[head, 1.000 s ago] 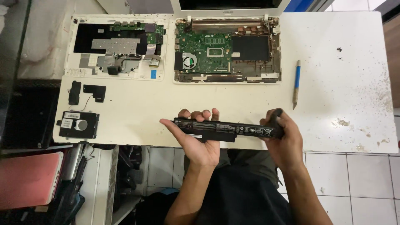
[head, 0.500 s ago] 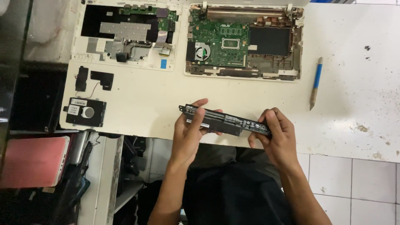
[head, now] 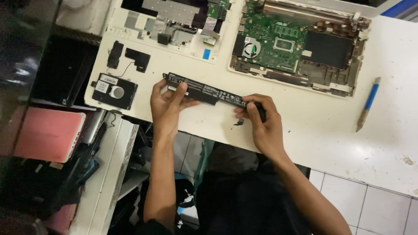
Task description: The person holds a disassembled laptop battery and wipes its casing with a black foam pad, turning it to clean different sides. They then set the battery on the bench and wipe the exposed motherboard and interior of the opened laptop with the same pad.
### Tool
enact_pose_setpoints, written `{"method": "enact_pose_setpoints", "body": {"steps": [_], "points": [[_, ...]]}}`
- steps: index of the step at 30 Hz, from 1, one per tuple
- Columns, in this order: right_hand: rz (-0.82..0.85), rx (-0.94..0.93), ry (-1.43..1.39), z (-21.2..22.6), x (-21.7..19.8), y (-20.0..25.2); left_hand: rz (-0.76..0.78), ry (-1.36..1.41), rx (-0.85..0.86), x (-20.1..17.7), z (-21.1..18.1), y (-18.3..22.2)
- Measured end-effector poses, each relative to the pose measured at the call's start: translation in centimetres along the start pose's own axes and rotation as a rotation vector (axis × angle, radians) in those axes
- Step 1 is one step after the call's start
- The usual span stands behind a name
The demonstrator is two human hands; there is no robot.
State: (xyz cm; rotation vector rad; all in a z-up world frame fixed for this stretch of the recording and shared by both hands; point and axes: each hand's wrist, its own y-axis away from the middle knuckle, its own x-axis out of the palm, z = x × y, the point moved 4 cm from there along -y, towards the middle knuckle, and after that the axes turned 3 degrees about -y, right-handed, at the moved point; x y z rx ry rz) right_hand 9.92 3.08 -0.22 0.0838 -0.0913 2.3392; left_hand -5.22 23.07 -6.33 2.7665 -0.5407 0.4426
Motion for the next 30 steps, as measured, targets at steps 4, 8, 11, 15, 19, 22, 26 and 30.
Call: {"method": "enact_pose_setpoints", "body": {"steps": [4, 8, 11, 15, 19, 22, 26, 30], "points": [[0.089, -0.178, 0.172, 0.4, 1.7, -1.1, -0.071, -0.045, 0.058, -0.6, -2.1, 0.5], [0.156, -0.242, 0.427, 0.8, 2.4, -0.6, -0.139, -0.159, 0.067, -1.6, -3.7, 2.8], [0.214, -0.226, 0.462, 0.4, 2.6, -0.1, -0.182, -0.244, 0.028, -2.8, -4.2, 4.4], [0.270, -0.262, 0.536, -0.1, 3.4, 0.3, -0.186, -0.274, 0.043, -4.2, -3.8, 4.6], [0.335, -0.246, 0.603, -0.4, 3.6, -0.8, -0.163, -0.140, 0.043, -5.5, -4.1, 4.7], [0.360, -0.345, 0.683, -0.6, 3.0, -2.4, -0.123, -0.066, 0.037, -7.5, -3.2, 5.1], [0.403, -0.439, 0.787, -0.3, 3.6, -3.9, -0.084, -0.195, 0.026, -7.4, -4.0, 6.3], [0.424, -0.369, 0.823, -0.3, 4.5, -3.7, -0.084, -0.328, 0.097, -6.5, -4.8, 6.0]]}}
